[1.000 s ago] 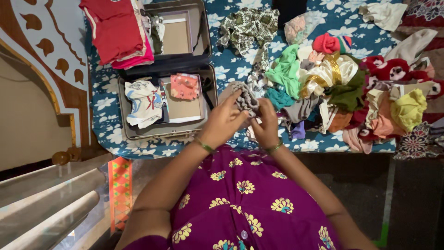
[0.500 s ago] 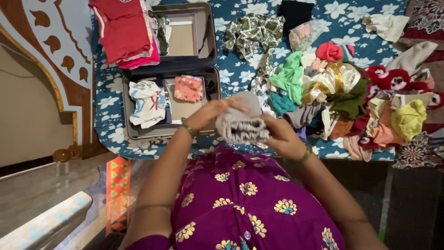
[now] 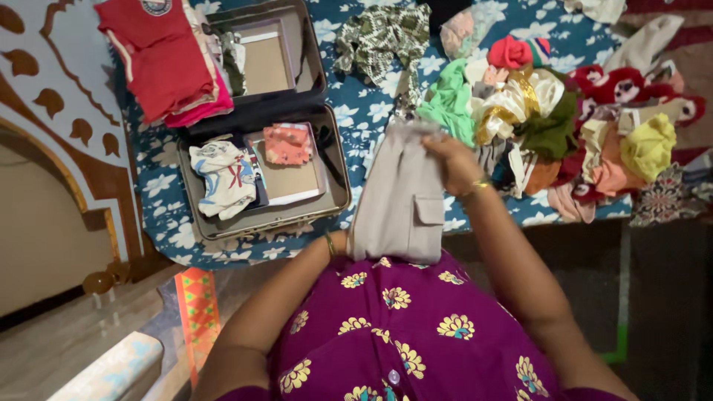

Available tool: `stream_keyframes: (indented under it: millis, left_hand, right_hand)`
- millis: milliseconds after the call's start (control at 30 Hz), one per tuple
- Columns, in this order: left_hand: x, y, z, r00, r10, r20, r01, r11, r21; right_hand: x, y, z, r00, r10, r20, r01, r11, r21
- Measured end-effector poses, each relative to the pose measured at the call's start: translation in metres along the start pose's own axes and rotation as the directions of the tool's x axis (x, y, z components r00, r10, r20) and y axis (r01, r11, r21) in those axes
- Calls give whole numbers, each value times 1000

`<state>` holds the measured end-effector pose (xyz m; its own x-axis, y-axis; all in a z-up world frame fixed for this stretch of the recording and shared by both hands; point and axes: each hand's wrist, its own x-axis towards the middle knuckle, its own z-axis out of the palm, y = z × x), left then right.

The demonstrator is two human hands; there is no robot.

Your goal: The person folds a red t-shirt and a striped garment, placing them into an open suitcase. They then fold a grey garment and place it into the suitcase as well.

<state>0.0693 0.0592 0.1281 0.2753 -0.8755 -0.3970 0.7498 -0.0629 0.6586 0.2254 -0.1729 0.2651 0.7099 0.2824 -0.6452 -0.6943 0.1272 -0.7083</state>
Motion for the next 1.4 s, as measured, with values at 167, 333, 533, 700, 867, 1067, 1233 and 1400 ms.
stream_keyframes:
  millis: [167,333,533,700,867,1067,1233,1400]
  left_hand:
    - [5,-15,-14,999,-20,31,22,996,-86]
    - [5,-41,-33,997,-71,-23,67,989,-130]
    - [-11,-17,-22,984,-30,178,48,994,-95]
    - [-28,26,-10,911,216,352,-192,976,-102]
    - [-58,46,10,963,208,174,-92,856,-509]
    - [-66,41,-31,961,266,75,-125,662,-739]
    - [-30,33,-39,889,120,-441,-343,815,-468]
    - [-31,41,-52,674,225,-703,-381,922,-70]
  right_hand:
    - [-7,78,-5,998,49,34,-8,676,-737]
    - [-74,67,25,823,-203,530,555,485,-676]
    - [-101,45,63,793,116,598,496,447,-744]
    - [-103,44,63,839,367,401,264,369,-891]
    - [-89,64,50,837,315,448,314,395,-863]
    - [-66,87,38,868,226,443,320,427,-846]
    - [-33,100,8,872,344,348,37,662,-748]
    - [-20,68,-15,902,339,267,-110,780,-617]
